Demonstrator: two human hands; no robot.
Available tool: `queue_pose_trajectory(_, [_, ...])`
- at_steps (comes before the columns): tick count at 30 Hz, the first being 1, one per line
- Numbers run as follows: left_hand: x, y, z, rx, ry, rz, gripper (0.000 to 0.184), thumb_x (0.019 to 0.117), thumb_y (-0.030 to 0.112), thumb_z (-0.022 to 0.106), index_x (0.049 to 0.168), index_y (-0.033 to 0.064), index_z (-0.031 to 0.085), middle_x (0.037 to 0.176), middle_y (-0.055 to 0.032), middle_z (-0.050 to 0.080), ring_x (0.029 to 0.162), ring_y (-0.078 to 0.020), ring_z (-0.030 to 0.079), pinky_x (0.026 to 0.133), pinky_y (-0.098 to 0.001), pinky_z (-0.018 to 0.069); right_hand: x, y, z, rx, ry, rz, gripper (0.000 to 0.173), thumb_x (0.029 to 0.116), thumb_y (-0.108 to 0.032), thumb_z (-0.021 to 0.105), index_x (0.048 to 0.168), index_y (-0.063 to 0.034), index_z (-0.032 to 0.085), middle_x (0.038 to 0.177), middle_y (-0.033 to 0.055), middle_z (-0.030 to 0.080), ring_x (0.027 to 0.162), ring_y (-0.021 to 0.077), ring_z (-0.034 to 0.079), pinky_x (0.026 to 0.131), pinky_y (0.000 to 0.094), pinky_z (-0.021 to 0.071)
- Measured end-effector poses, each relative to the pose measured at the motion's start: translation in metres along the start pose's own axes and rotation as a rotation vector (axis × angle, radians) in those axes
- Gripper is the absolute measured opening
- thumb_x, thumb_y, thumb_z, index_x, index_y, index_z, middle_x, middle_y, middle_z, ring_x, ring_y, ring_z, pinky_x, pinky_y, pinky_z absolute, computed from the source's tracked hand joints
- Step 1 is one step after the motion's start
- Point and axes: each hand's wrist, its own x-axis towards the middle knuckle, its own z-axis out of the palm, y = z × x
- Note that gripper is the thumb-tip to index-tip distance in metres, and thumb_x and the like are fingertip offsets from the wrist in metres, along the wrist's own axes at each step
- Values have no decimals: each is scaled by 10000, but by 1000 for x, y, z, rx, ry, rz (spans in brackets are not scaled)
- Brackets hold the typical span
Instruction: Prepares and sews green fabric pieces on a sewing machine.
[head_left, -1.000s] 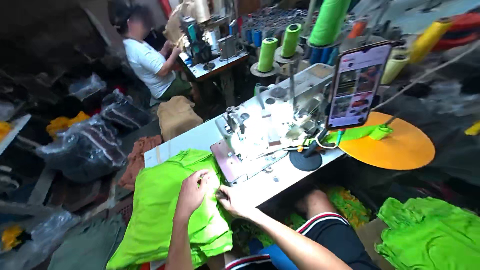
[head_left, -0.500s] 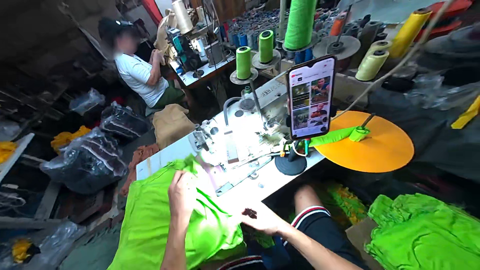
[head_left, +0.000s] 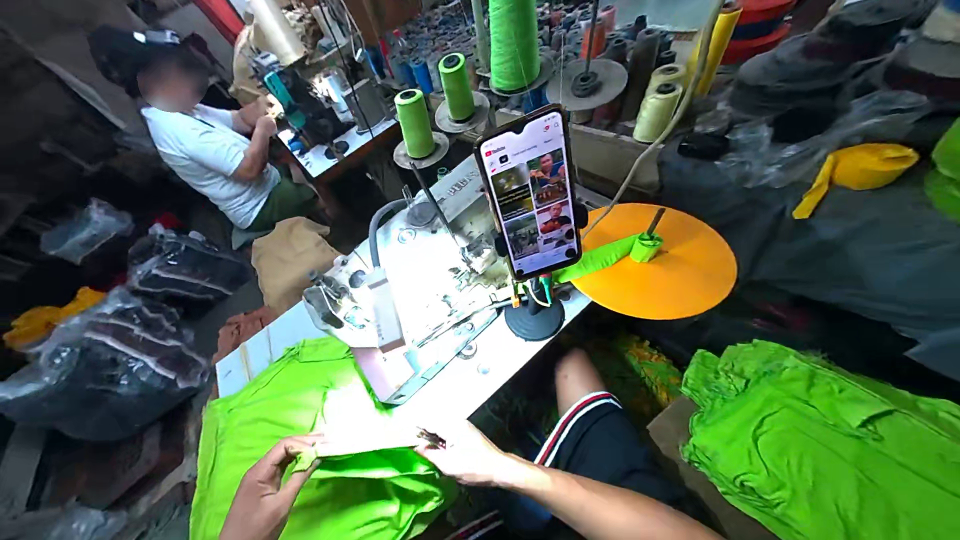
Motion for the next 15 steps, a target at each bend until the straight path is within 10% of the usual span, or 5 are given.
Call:
queue_pose_trajectory(3, [6, -9, 30, -44, 183, -55, 147, 908, 10, 580, 1028, 89, 606, 886, 108, 694, 796, 35, 661, 738, -173, 573, -1, -3, 5, 7, -6, 3, 272, 1015, -196, 602, 1171, 4, 703, 1024, 143, 725, 951, 194, 692, 890, 384, 561])
queue_pose_trajectory(6, [14, -24, 46, 115, 296, -18, 151, 922, 79, 566, 1044, 27, 637, 872, 67, 683, 771, 62, 633, 704, -142, 547, 0, -1, 5, -55, 6, 14, 292, 1032, -254, 591, 1141, -13, 714, 990, 136, 721, 924, 202, 688, 864, 391, 560])
queue_pose_trajectory(10, [24, -44, 51, 339, 84, -175, 330, 915, 232, 641, 1175, 34, 690, 1132, -96, 733, 1049, -199, 702, 947, -463, 564, -5, 12, -6, -129, -30, 35, 336, 1024, -337, 607, 1180, -63, 724, 1026, 116, 732, 957, 202, 694, 881, 416, 565])
queue_pose_trajectory(15, [55, -19, 64, 168, 193, -77, 374, 931, 168, 567, 1264, 27, 661, 1264, -110, 682, 1146, -181, 668, 968, -381, 572, -36, 31, -40, -151, -28, 146, 353, 1026, -380, 604, 1155, -73, 723, 1023, 71, 734, 927, 127, 692, 875, 330, 572])
